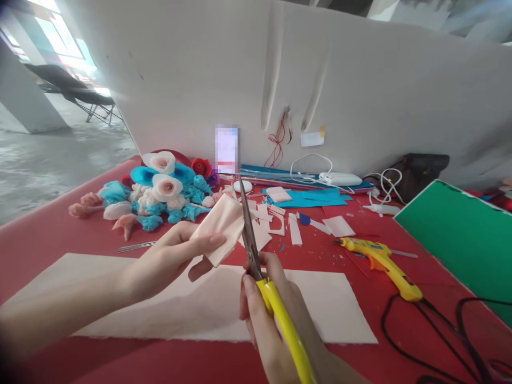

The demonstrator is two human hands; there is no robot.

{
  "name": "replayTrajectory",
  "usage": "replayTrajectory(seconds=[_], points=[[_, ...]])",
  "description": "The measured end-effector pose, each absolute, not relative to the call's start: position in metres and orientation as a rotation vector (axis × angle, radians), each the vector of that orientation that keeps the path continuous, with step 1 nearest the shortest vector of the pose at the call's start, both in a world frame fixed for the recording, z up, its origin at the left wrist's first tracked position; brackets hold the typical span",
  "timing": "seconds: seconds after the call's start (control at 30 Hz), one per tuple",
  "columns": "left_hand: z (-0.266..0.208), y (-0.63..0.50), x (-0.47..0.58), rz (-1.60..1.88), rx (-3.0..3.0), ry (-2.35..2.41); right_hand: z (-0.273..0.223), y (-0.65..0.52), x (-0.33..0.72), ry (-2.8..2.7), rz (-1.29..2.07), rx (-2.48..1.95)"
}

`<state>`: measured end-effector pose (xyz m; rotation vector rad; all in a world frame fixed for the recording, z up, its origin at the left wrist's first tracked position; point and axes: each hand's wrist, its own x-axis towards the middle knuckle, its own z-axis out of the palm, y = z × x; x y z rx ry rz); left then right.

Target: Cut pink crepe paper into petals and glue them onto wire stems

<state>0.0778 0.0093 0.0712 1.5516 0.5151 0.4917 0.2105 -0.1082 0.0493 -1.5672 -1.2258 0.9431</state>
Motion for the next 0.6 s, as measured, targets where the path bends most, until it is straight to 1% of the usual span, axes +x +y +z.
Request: replayTrajectory(seconds=[0.33, 0.6], points=[[0.069, 0.019, 0.075, 0.526, 1.578, 0.530, 0.056, -0.107, 0.210, -1.197, 0.910, -1.619], [0.065, 0.026, 0.075, 0.590, 1.501, 0.575, 0.054, -0.107, 0.212, -1.127, 1.035, -1.585]])
